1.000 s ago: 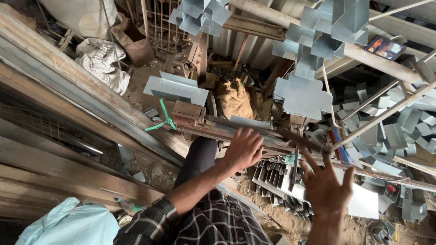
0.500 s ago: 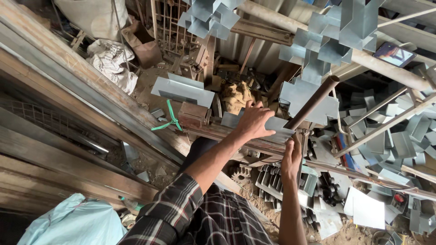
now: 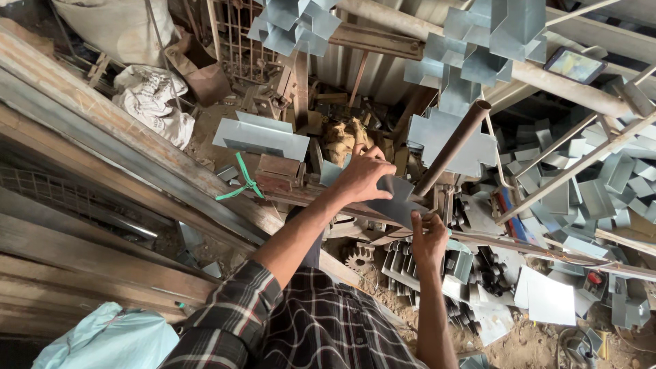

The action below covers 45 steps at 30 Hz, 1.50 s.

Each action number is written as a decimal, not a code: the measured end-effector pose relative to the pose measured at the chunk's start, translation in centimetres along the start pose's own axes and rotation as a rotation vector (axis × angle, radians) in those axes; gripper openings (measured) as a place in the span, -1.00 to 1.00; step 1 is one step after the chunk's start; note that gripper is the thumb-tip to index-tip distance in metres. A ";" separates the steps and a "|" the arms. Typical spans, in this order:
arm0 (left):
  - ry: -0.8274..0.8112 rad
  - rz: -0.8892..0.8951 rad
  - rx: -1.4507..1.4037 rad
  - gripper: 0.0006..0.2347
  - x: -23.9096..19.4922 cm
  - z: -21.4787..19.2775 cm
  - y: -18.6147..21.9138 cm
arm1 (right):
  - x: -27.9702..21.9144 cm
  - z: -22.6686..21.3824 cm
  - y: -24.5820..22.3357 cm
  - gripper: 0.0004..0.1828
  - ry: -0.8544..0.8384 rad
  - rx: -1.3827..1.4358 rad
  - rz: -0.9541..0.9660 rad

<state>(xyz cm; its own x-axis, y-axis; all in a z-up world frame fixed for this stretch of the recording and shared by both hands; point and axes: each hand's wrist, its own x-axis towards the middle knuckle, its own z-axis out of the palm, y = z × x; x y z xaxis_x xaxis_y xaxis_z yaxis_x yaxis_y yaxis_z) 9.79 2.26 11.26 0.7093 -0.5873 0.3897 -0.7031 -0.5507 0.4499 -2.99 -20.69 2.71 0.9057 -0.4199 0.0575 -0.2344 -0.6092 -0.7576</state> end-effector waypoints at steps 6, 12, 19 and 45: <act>-0.174 -0.057 -0.042 -0.64 -1.7 -1.3 0.9 | -4.6 -2.9 -3.3 -0.66 -0.128 -0.005 0.140; -0.208 0.011 -0.150 -0.61 -4.2 -4.1 1.4 | -7.7 -6.7 -2.2 -0.47 -0.219 0.406 0.054; -0.145 -0.031 -0.318 -0.68 -4.2 -6.7 4.4 | -8.1 -9.5 -2.3 0.05 -0.300 0.536 0.557; 0.264 -1.373 -1.607 -0.54 -18.2 3.6 1.2 | -9.6 -2.3 -2.0 -0.38 -0.413 1.011 0.614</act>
<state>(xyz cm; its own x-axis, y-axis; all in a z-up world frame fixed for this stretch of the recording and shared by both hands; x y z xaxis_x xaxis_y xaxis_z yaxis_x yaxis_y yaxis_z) -4.16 10.16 1.74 0.6947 -0.1995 -0.6911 0.6803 0.4945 0.5410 -12.03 -16.93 5.16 0.8287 -0.0984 -0.5510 -0.4466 0.4771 -0.7569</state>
